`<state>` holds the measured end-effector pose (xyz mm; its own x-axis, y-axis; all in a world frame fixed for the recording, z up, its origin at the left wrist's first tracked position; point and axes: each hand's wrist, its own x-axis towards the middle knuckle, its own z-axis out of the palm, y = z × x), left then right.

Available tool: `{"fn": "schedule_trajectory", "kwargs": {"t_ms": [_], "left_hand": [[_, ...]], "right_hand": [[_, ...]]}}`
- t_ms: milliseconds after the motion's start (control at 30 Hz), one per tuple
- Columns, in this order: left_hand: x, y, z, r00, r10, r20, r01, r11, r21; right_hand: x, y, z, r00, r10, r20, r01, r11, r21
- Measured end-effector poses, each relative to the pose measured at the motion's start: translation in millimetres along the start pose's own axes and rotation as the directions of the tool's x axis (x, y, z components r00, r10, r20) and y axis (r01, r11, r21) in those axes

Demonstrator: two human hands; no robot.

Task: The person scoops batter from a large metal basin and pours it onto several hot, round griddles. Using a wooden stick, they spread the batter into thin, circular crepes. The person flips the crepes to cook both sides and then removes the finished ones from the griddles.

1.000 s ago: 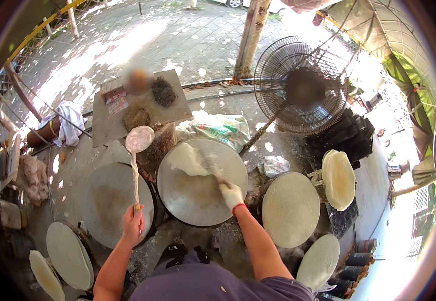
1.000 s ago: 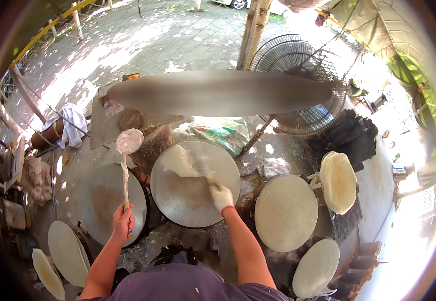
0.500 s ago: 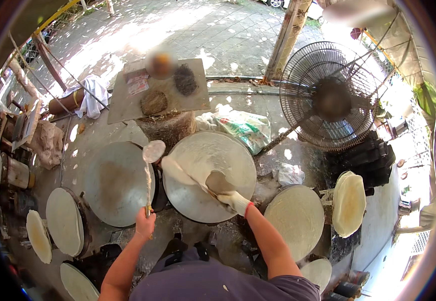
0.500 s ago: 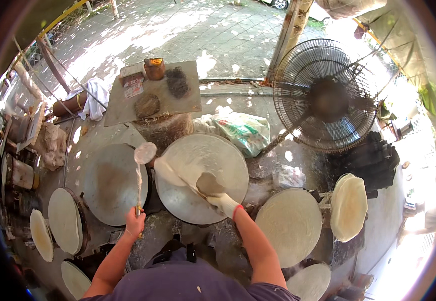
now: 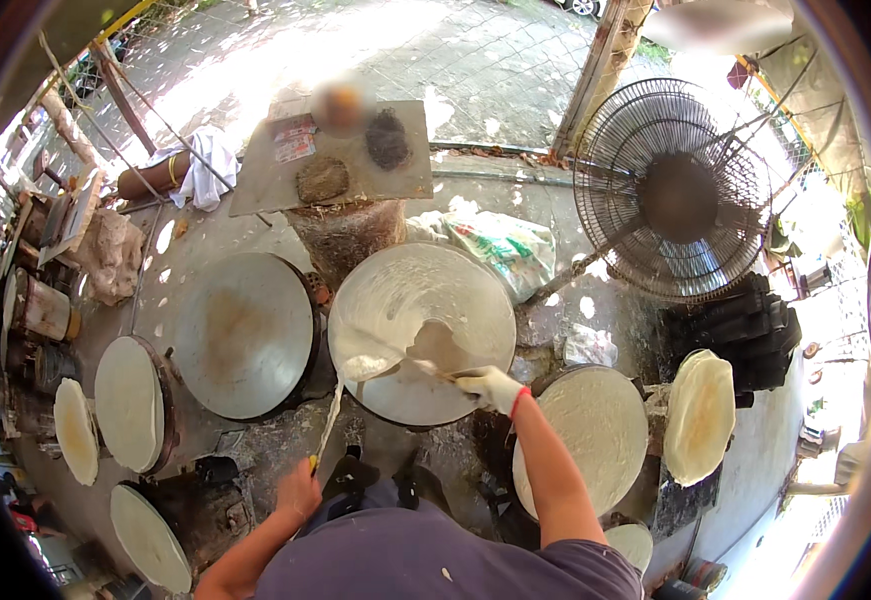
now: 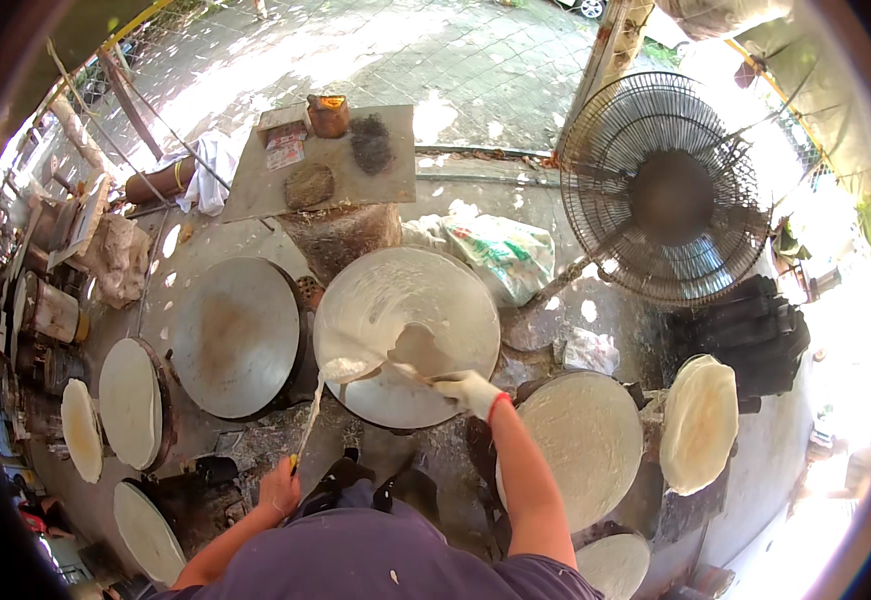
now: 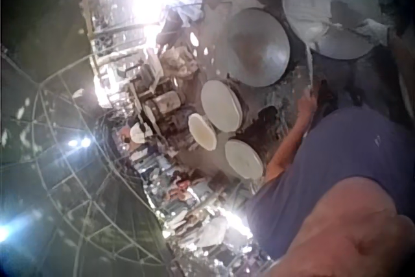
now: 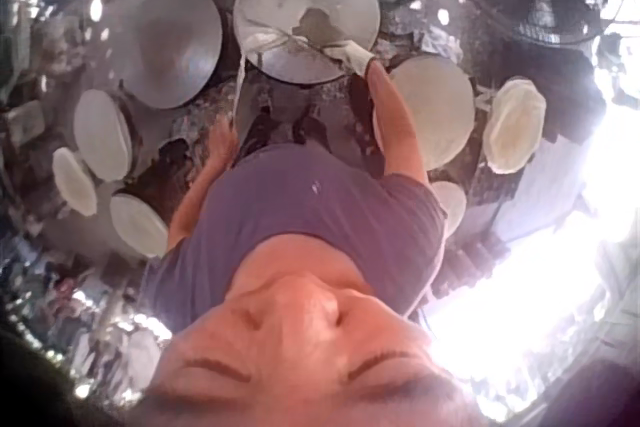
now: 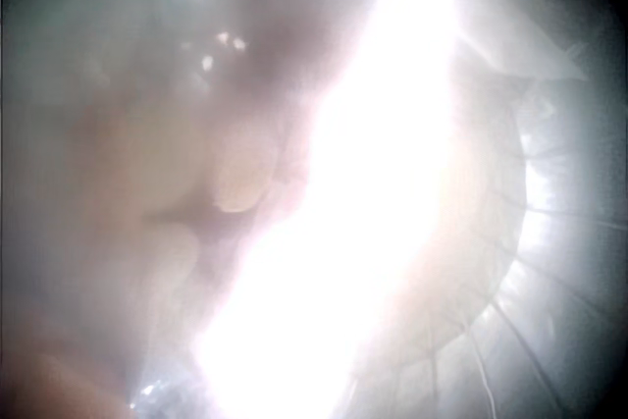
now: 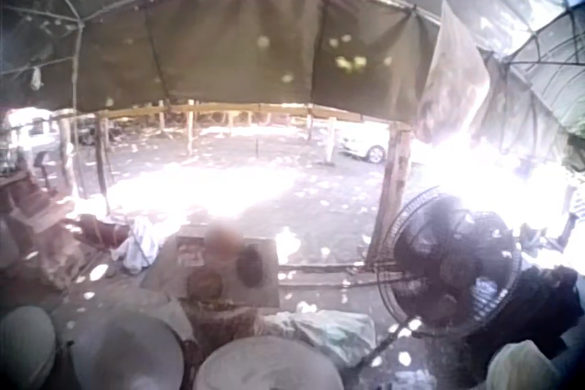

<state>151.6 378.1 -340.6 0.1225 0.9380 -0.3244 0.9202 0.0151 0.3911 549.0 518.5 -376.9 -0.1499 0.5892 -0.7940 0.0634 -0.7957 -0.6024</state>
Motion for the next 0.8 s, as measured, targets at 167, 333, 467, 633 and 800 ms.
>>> {"fn": "schedule_trajectory", "kwargs": {"t_ms": [167, 333, 467, 633, 800], "left_hand": [[-15, 3, 14, 0.999, 0.043, -0.022, -0.043, 0.999, -0.002], [-24, 8, 24, 1.000, -0.005, -0.001, 0.005, 0.999, 0.035], [-32, 11, 26, 0.998, 0.038, -0.056, -0.036, 0.999, 0.026], [-36, 5, 32, 0.999, 0.033, -0.032, -0.032, 0.999, 0.031], [-37, -15, 28, 0.988, 0.135, -0.072, -0.135, 0.991, 0.005]], "right_hand": [[11, -5, -4, 0.940, -0.141, -0.310, 0.171, 0.983, 0.070], [-2, 0, 15, 0.985, -0.137, 0.105, 0.143, 0.989, -0.046], [10, 8, -10, 0.899, 0.044, -0.436, 0.035, 0.985, 0.170], [-21, 12, 13, 0.984, -0.143, 0.109, 0.161, 0.972, -0.174], [-34, 30, 16, 0.963, -0.152, -0.223, 0.163, 0.986, 0.029]]}}
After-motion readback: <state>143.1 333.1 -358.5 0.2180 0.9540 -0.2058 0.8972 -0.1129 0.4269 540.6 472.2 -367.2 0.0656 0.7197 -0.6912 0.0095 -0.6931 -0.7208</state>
